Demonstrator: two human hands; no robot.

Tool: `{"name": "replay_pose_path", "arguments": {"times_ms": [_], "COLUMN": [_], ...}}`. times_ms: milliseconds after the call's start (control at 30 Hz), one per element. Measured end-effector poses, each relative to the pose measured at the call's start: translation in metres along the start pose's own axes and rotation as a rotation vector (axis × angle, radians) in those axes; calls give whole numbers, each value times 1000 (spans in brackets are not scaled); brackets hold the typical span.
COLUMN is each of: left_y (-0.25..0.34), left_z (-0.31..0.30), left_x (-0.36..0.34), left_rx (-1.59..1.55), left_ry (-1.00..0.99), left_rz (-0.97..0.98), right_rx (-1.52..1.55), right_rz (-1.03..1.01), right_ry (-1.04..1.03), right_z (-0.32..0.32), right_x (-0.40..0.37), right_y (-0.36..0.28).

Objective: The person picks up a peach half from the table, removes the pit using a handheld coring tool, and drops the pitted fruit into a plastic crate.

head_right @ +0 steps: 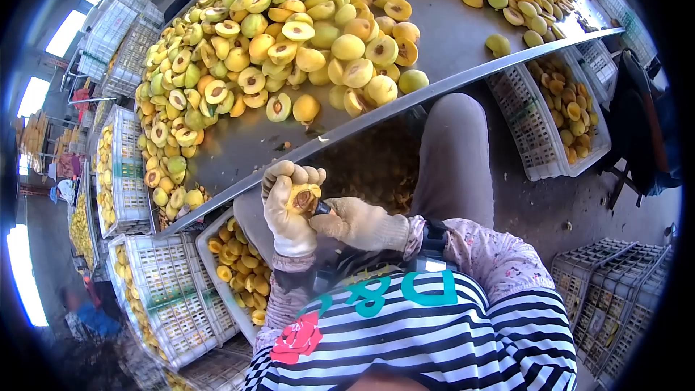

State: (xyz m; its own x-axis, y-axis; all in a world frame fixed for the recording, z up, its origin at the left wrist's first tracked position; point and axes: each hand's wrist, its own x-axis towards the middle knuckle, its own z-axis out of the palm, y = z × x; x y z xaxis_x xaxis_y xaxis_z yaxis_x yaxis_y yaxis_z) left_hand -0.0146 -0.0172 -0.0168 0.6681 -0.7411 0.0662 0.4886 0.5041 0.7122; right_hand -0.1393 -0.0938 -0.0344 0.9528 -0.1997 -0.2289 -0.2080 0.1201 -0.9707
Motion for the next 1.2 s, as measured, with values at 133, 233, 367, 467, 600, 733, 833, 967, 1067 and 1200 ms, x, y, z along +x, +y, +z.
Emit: {"name": "replay_pose_path", "arguments": {"times_ms": [133, 233, 367, 467, 600, 733, 833, 967, 1067, 1200], "left_y": [4, 5, 11, 20, 28, 25, 28, 14, 5, -5], "left_z": [3, -8, -23, -23, -19, -29, -33, -31, -25, -43], "left_x": [3, 5, 13, 13, 9, 6, 8, 12, 13, 15], "left_rx": [-147, -6, -105, -34, -16, 119, 111, -172, -458, -701], "left_ry": [-125, -158, -304, -236, -194, -186, -241, -392, -377, 66], "left_rz": [-83, -119, -187, -213, -186, -93, -116, -128, -201, -346], "right_rx": [286, 9, 346, 31, 281, 251, 516, 1126, 1510, 1187], "right_rz": [297, -18, 269, 26, 225, 239, 361, 381, 416, 296], "right_ry": [-352, 37, -350, -105, -358, -289, -481, -857, -1120, -1097], "right_z": [-18, 3, -16, 0, -11, 4, -2, 5, 14, -12], "right_x": [-2, -4, 5, 7, 17, 16, 17, 19, 26, 14], "right_y": [-6, -1, 2, 4, -3, -16, -14, 10, 26, 15]}}
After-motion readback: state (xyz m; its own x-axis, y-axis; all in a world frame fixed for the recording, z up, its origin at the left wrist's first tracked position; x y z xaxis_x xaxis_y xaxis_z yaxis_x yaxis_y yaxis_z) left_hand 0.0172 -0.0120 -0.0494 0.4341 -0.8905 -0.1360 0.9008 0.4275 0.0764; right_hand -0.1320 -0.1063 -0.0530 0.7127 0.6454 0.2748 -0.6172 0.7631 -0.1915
